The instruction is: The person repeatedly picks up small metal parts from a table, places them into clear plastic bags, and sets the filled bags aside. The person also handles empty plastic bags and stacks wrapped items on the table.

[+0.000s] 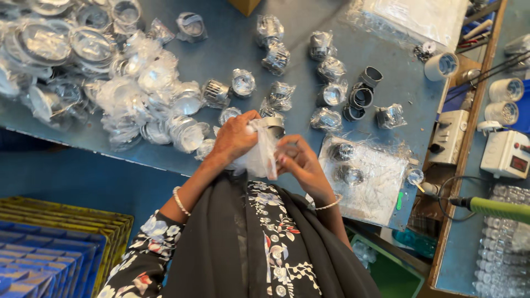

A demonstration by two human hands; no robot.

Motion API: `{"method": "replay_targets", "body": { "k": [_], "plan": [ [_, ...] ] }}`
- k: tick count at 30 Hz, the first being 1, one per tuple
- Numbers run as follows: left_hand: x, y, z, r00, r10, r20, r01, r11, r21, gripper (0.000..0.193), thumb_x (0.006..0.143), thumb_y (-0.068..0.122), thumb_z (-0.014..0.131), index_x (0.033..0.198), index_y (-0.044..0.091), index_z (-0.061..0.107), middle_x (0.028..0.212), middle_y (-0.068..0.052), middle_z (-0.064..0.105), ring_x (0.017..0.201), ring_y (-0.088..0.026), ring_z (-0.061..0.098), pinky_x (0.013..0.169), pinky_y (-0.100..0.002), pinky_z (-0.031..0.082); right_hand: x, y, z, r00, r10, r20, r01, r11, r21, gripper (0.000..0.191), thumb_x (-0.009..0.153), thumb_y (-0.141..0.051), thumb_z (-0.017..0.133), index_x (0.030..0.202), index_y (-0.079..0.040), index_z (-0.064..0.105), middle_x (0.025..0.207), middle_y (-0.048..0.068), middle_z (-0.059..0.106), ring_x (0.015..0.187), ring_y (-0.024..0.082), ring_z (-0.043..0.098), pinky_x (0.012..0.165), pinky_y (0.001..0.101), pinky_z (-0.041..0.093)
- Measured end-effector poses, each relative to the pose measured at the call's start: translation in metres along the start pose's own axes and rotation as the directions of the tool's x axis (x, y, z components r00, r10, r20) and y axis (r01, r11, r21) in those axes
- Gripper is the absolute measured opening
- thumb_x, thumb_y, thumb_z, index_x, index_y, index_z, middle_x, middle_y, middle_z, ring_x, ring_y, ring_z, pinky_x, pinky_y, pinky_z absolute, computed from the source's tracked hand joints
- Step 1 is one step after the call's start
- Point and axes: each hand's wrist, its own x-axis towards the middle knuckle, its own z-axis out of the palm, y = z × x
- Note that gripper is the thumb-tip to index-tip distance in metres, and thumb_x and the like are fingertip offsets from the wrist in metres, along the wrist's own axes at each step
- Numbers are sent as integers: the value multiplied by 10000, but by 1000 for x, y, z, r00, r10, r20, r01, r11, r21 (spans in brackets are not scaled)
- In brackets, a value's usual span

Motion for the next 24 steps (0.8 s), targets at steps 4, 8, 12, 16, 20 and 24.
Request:
{"method": "replay_targets", "body": {
  "k": [4, 8, 12, 16, 20, 24],
  "plan": [
    [-2, 1, -17, 978, 56, 200, -53, 998, -17, 345, 832, 406, 690, 1066, 153, 691, 895, -129, 753, 853, -341, 724, 764, -453, 540, 10, 0, -17, 955, -200, -218, 106, 920, -377, 534, 943, -86, 693, 1427, -101, 467, 1061, 41, 537, 880, 135, 567, 699, 272, 527],
    [-4, 5, -19, 945, 141, 296, -88, 978, -187, 366, 851, 299, 700, 1196, 176, 691, 1060, -97, 790, 981, -249, 772, 862, -381, 568, 14, 6, -48, 975, -224, 1, 211, 913, -349, 405, 992, -106, 715, 1358, -7, 575, 1215, 34, 535, 1098, 129, 559, 924, 282, 534],
    [-2, -9, -5, 905, 318, 283, -192, 897, -397, 496, 889, 244, 716, 1374, 179, 635, 1367, -76, 672, 1185, -224, 658, 995, -394, 495, 11, 27, -66, 994, -109, 0, 108, 982, -152, 459, 970, -138, 765, 1347, 1, 541, 1267, 86, 652, 1187, 154, 623, 1006, 290, 522],
    [4, -42, 22, 914, 357, 194, -169, 769, -616, 371, 996, 267, 670, 1328, 102, 689, 1360, -63, 709, 1225, -178, 669, 1089, -364, 515, 8, 51, -75, 996, -14, -83, 21, 996, 82, 597, 922, -253, 733, 1438, -45, 514, 1324, 79, 630, 1142, 170, 618, 901, 300, 532],
    [12, -64, 31, 950, 312, 32, -153, 549, -821, 326, 1061, 265, 650, 1235, 13, 761, 1234, -94, 769, 1139, -159, 676, 1028, -330, 514, -3, 62, -91, 995, -79, -69, 102, 878, 467, 577, 954, -388, 662, 1396, -46, 517, 1215, 115, 663, 973, 218, 669, 689, 346, 551],
    [9, -54, 16, 941, 295, 167, -56, 620, -783, 278, 1021, 216, 689, 1248, 55, 691, 1194, -51, 727, 1038, -104, 670, 949, -301, 531, -10, 57, -100, 981, -67, -181, 112, 962, 249, 483, 966, -317, 689, 1339, -46, 546, 1070, 85, 678, 801, 166, 653, 633, 321, 530]
  ]
}}
